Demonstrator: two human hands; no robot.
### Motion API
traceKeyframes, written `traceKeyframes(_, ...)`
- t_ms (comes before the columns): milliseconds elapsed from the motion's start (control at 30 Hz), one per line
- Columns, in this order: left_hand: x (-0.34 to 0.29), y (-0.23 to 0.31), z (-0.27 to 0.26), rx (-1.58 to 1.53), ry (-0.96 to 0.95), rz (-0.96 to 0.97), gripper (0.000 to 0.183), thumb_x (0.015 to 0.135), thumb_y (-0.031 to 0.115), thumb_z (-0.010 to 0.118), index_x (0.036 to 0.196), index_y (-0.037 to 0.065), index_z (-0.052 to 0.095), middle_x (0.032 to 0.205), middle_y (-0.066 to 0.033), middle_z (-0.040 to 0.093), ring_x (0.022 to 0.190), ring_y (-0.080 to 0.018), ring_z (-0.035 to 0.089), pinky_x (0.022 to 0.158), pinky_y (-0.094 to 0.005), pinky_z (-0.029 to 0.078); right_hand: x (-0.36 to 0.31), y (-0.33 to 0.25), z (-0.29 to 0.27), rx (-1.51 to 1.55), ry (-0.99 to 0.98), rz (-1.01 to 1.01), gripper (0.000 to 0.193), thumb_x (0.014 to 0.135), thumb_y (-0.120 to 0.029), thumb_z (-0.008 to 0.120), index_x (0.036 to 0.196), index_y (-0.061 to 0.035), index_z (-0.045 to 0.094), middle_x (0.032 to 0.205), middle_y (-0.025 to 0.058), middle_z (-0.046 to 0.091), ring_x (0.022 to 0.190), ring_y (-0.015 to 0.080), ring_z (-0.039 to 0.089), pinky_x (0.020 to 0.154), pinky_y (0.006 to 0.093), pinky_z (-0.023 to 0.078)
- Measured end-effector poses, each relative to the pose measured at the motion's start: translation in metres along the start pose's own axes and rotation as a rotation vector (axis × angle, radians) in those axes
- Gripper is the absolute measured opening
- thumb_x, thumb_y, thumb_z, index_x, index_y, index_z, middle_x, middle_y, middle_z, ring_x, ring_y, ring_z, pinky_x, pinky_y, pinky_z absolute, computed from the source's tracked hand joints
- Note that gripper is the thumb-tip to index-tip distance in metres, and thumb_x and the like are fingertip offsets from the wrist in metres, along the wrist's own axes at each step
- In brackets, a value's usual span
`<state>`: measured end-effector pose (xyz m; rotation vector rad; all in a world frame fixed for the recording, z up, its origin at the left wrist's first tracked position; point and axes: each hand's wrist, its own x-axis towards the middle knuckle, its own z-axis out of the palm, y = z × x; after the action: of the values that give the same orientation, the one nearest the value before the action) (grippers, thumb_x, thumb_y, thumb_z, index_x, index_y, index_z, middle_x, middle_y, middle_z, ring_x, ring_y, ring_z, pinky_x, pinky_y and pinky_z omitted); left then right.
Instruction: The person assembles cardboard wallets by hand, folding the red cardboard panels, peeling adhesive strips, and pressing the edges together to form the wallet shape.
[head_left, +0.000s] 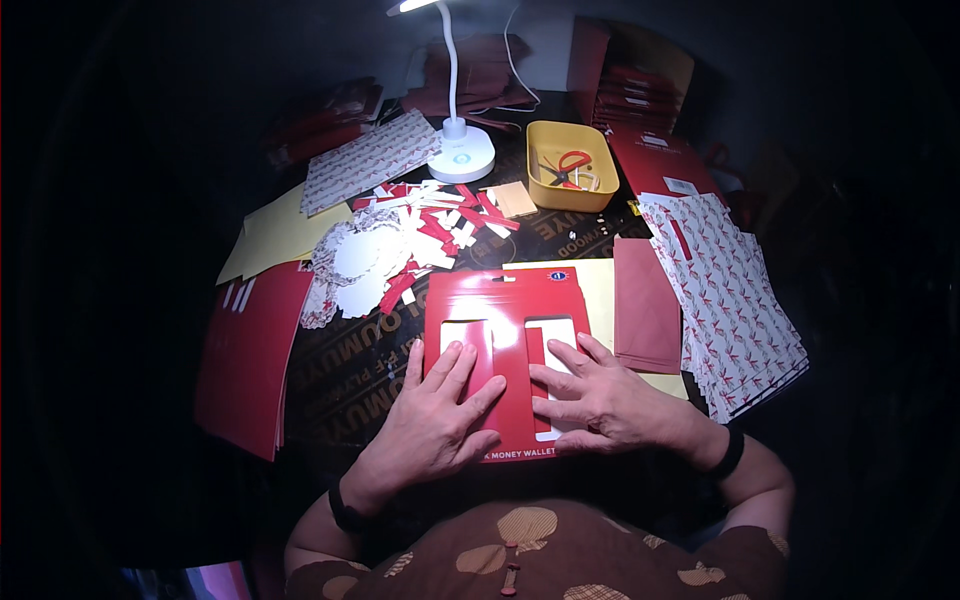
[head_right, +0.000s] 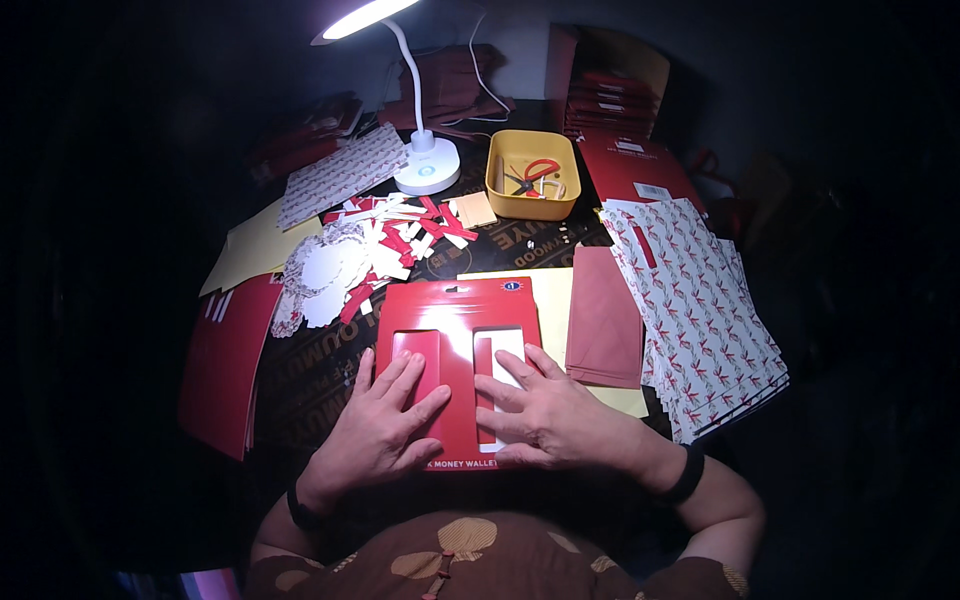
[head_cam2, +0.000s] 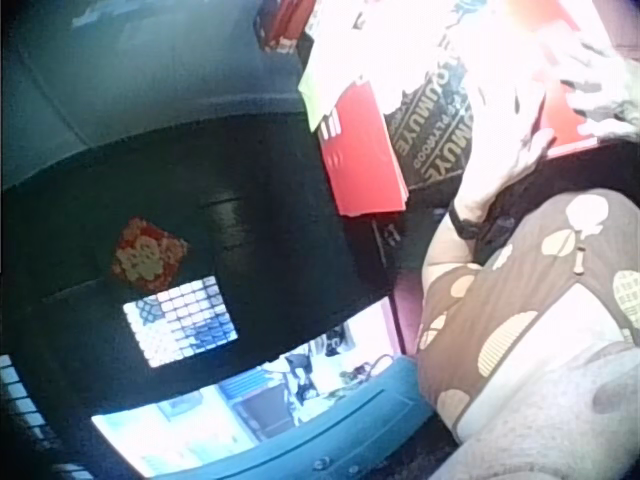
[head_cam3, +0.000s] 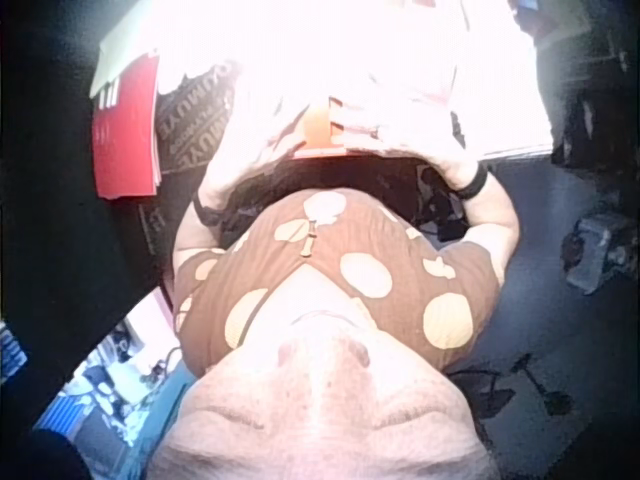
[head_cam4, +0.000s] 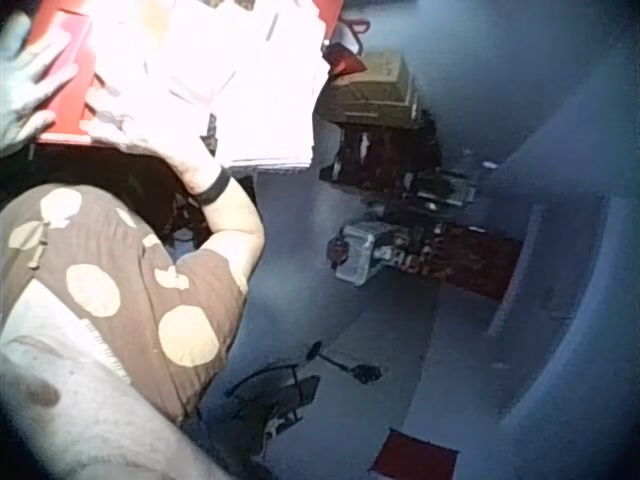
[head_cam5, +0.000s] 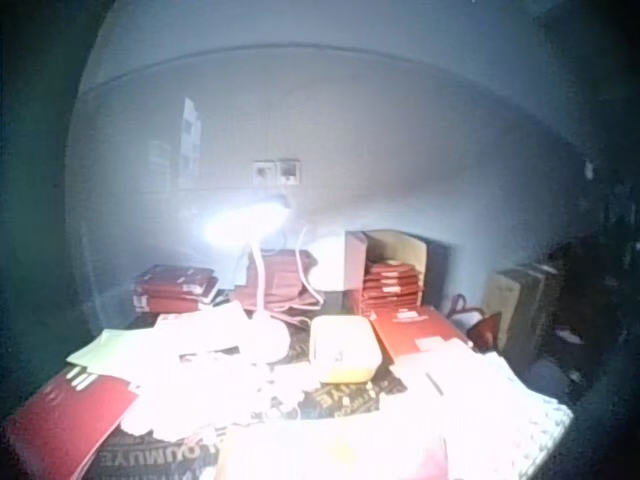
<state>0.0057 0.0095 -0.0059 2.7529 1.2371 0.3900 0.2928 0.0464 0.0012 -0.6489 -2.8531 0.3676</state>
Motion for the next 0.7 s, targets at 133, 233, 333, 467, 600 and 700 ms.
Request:
traceKeyframes(133,-0.003,0.000,0.005,0.016,0.025,-0.010,0.060,0.094,0.049,0.062,0.140,0.010,0.060,0.144,-0.0329,0.047,0.140,-0.0456,0.042,0.117,-0.0689,0.017,0.000,-0.003,0.001,-0.031,0.027,-0.029,0.052,0.092,-0.048,0.066,0.125,-0.0085,0.062,0.143,0.0200,0.050,0.138,0.0458,0.042,0.115,0.0631,0.027)
traceKeyframes(233,-0.004,-0.001,0.005,-0.008,0.007,-0.023,0.060,0.097,0.049,0.058,0.142,0.010,0.056,0.148,-0.0331,0.042,0.143,-0.0462,0.038,0.118,-0.0683,0.015,0.003,-0.006,0.003,-0.005,0.079,-0.079,0.054,0.088,-0.044,0.072,0.121,-0.0030,0.063,0.136,0.0203,0.055,0.134,0.0416,0.049,0.114,0.0586,0.032)
traceKeyframes(333,-0.002,0.000,0.007,-0.009,0.023,-0.024,0.059,0.097,0.049,0.058,0.142,0.010,0.056,0.147,-0.0329,0.044,0.143,-0.0454,0.039,0.118,-0.0689,0.014,0.004,-0.012,-0.009,0.023,0.017,-0.118,0.050,0.082,-0.031,0.078,0.117,0.0000,0.063,0.127,0.0194,0.062,0.125,0.0338,0.059,0.109,0.0493,0.042)
traceKeyframes(467,-0.003,0.001,0.008,0.004,0.055,-0.011,0.059,0.097,0.049,0.058,0.141,0.010,0.057,0.145,-0.0323,0.046,0.141,-0.0444,0.042,0.117,-0.0707,0.014,0.021,-0.024,-0.006,-0.073,0.176,-0.008,0.057,0.089,-0.029,0.071,0.133,0.0041,0.056,0.139,0.0252,0.056,0.134,0.0377,0.052,0.113,0.0493,0.038)
traceKeyframes(600,-0.002,-0.003,0.014,0.075,0.105,0.041,0.058,0.095,0.051,0.058,0.130,0.005,0.064,0.140,-0.0315,0.051,0.136,-0.0435,0.048,0.114,-0.0738,0.016,0.041,-0.018,0.013,-0.113,0.137,0.001,0.068,0.095,-0.038,0.064,0.142,0.0075,0.046,0.146,0.0280,0.049,0.142,0.0410,0.042,0.119,0.0516,0.029)
traceKeyframes(700,-0.002,-0.003,0.014,0.074,0.127,0.046,0.058,0.094,0.051,0.058,0.128,0.004,0.064,0.139,-0.0311,0.052,0.135,-0.0430,0.049,0.113,-0.0745,0.016,0.048,-0.011,0.026,-0.087,0.125,-0.018,0.071,0.097,-0.045,0.059,0.143,0.0081,0.045,0.146,0.0281,0.049,0.143,0.0410,0.040,0.120,0.0522,0.026)
